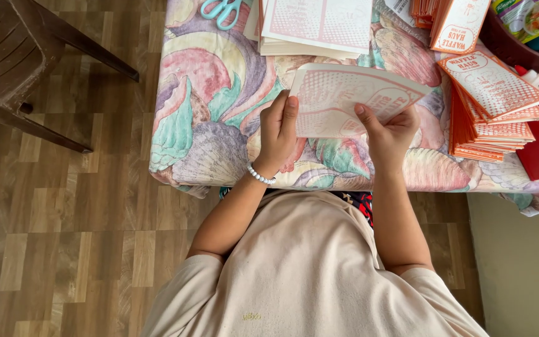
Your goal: Folding paper waffle bags and stacking them on a table.
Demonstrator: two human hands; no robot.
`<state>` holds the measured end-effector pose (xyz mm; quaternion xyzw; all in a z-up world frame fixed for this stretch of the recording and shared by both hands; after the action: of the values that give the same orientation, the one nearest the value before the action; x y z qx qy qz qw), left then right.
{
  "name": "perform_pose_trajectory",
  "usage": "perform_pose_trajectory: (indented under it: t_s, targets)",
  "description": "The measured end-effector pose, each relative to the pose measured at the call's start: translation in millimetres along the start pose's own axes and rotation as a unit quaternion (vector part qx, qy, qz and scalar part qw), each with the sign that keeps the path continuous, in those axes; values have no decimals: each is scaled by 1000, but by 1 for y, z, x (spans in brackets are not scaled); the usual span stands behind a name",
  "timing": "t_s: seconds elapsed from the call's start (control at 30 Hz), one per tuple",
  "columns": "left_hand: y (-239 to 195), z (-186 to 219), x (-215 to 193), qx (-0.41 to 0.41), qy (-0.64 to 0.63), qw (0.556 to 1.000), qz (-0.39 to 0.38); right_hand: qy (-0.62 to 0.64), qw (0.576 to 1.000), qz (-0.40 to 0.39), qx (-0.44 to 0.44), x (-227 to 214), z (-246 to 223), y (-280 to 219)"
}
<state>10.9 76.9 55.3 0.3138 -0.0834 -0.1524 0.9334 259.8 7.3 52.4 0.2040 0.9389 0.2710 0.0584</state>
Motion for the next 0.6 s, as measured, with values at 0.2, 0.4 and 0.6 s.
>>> perform_pose_trajectory:
  t_s: [0.2,0.4,0.6]
  targets:
    - [-9,76,9,-183,-24,983,-23,-202,959,-123,-152,8,-154,28]
    - [-42,48,6,-289,-75,954,15,-360,854,-338,-167,73,-157,53]
    - [-60,-21,1,-360,-87,929,23,-328,832,-440,85,95,14,69]
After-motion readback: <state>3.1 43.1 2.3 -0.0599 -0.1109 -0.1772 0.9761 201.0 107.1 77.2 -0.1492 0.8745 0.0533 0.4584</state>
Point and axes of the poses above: each hand's wrist, its own y-axis towards the middle knuckle, its own x-axis out of the palm, z = x × y, the point moved 10 cm from there along y, towards the middle knuckle, and after that the axes turned 8 degrees about -z, right-handed, at the moved point
